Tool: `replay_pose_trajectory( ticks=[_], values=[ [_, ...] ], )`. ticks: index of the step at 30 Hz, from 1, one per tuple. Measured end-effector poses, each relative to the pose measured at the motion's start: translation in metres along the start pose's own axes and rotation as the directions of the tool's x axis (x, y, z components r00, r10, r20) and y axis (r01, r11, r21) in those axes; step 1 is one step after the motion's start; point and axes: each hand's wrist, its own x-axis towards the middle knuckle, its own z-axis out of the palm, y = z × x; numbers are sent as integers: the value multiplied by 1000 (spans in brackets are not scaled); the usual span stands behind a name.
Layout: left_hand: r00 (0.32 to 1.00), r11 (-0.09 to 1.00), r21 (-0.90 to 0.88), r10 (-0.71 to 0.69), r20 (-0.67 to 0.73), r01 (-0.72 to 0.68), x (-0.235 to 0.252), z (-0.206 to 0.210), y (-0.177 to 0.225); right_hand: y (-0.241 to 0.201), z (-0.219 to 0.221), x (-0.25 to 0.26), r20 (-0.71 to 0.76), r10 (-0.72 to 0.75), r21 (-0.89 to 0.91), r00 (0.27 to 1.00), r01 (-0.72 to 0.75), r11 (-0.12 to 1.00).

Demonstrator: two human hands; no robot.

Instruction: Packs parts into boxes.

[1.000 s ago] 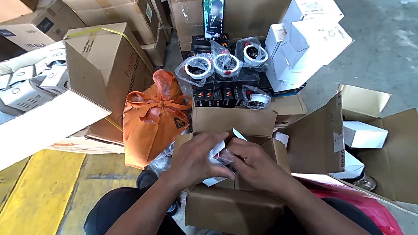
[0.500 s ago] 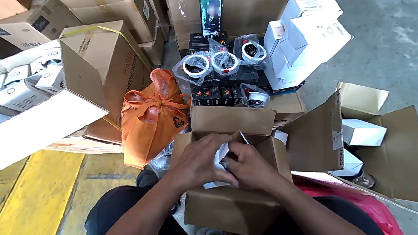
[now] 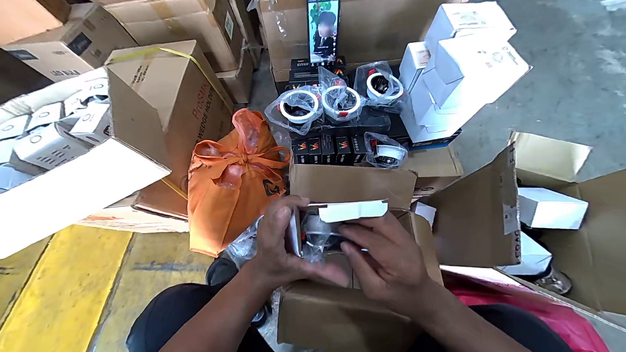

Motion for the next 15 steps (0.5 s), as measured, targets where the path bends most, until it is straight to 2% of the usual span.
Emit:
replay_pose_trajectory(
  ticks=[4, 7, 9, 11, 13, 15],
  values=[
    [999, 998, 62, 8, 44, -11, -7, 3, -1, -2, -2, -1, 32, 23, -101, 999, -20, 995],
    [998, 996, 87, 8, 66, -13, -7, 6, -4, -1, -6, 1, 136, 98, -140, 986, -78, 987],
    [997, 996, 91, -2, 80, -5, -6, 8, -7, 2, -7, 0, 174, 77, -112, 982, -58, 992],
    [996, 997, 21, -71, 57, 70, 3, 10, -3, 5, -7, 1, 50, 58, -34, 997, -57, 998],
    [976, 974, -87, -215, -41, 210, 19, 13, 5, 8, -11, 4, -120, 113, 29, 986, -110, 993],
    [923, 919, -220, -360, -136, 327, 30, 14, 11, 8, -14, 9, -106, 264, 102, 959, -254, 962]
  ],
)
